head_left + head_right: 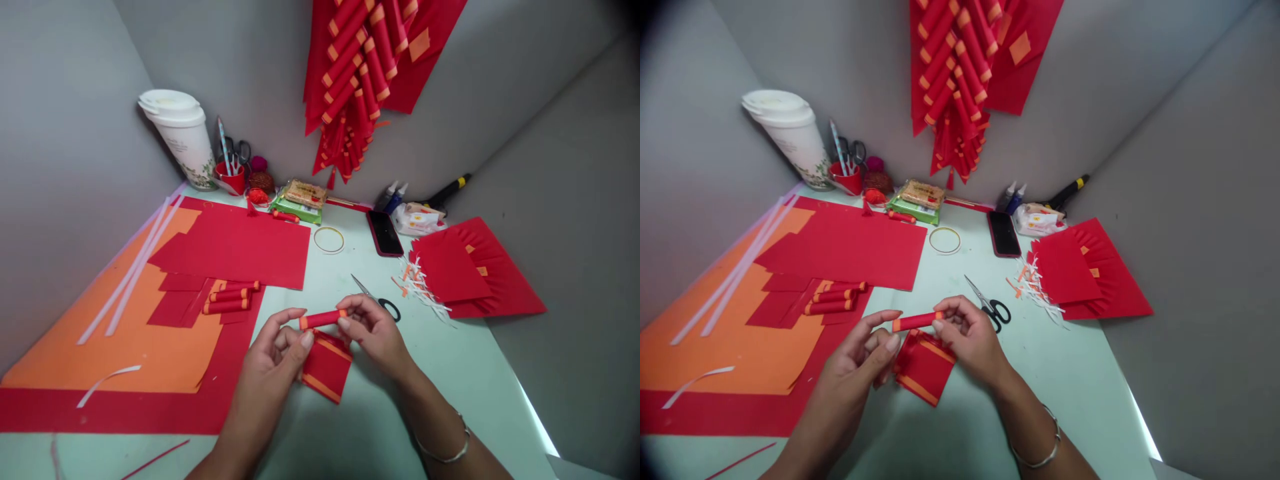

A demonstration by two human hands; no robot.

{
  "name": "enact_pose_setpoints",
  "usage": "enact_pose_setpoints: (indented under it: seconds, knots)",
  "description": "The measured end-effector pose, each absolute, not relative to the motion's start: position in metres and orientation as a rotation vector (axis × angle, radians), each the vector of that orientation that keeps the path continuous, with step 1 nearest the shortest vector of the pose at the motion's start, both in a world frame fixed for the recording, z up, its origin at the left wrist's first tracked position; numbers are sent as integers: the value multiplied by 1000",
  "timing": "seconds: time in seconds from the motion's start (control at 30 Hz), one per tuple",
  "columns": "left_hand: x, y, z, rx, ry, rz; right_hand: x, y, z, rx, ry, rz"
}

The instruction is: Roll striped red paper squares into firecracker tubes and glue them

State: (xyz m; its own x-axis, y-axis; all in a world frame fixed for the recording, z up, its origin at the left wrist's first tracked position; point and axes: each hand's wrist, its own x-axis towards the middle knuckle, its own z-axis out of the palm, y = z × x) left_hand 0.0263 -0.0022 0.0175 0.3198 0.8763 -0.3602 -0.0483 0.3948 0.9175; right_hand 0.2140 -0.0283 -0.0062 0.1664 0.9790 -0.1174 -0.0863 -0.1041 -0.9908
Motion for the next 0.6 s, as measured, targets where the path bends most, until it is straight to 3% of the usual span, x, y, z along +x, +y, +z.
enact_pose_setpoints:
  seconds: [0.23, 0.43, 0.6]
  knots:
    - [21, -11, 30, 978, 946, 771, 205, -13, -1, -1475, -1036, 1216]
    - [23, -18, 36, 946, 848, 661, 162, 16, -5, -1356, -1613, 1122]
    - [22, -18, 37, 936, 872, 606, 128, 48, -12, -1415, -2031, 850]
